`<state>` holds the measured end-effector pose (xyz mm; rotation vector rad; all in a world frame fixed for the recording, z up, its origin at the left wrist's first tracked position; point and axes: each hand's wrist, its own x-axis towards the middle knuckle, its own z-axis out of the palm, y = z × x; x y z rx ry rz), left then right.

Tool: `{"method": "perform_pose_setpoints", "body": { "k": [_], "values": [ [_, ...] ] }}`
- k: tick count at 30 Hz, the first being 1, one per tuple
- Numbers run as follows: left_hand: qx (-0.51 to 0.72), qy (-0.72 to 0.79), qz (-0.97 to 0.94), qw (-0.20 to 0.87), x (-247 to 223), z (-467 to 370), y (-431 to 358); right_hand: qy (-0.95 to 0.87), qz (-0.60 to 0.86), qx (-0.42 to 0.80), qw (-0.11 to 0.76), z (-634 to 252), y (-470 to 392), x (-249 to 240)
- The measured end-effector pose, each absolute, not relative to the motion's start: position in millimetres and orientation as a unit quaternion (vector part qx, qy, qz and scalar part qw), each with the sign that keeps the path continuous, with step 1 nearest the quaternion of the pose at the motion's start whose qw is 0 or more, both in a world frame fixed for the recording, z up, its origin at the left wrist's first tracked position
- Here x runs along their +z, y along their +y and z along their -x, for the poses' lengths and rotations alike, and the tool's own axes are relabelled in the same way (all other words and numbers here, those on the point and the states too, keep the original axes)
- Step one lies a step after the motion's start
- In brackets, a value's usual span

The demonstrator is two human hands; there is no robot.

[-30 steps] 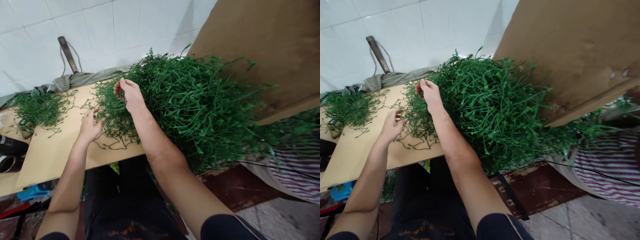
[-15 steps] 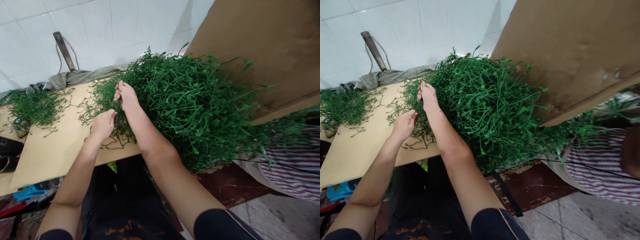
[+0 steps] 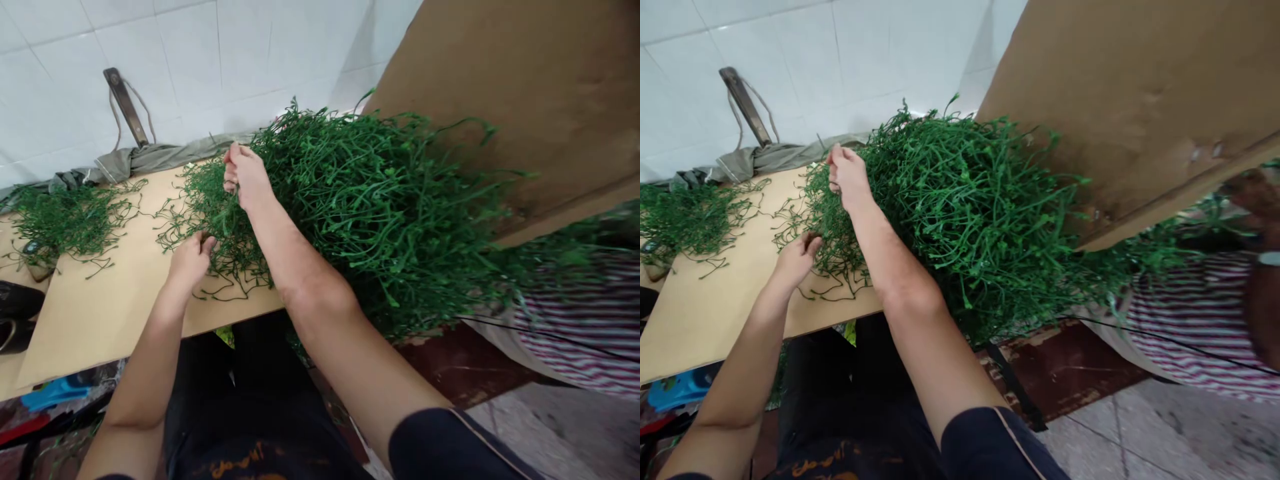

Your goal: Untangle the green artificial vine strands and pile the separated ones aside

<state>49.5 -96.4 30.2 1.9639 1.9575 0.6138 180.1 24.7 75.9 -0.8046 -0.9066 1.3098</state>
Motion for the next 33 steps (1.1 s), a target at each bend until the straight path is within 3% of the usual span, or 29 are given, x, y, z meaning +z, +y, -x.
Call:
{"method": "perform_pose_setpoints", "body": {
  "k": [3,6,9,11,22,28,33],
  "values": [
    [0.326,0.648,-0.663,0.184,30,-51,-80,-0.432,0.333,0.577,0.608,-168,8,82],
    [0.438,0.577,-0.624,0.295,34,-61,-75,-0.452,0.325,0.579,0.595,-164,0,79],
    [0.46,0.529,-0.575,0.422,36,-73,-72,-0.464,0.32,0.578,0.59,-164,-2,74],
    [0.456,0.528,-0.563,0.444,34,-79,-69,-0.47,0.319,0.576,0.588,-164,0,72],
    [0.434,0.612,-0.622,0.224,25,-87,-91,-0.404,0.403,0.553,0.607,-157,28,57],
    [0.393,0.602,-0.645,0.26,23,-94,-125,-0.311,0.406,0.557,0.654,-184,43,67],
    [0.335,0.642,-0.645,0.243,16,-75,-85,-0.404,0.308,0.629,0.589,-179,23,78]
  ]
}}
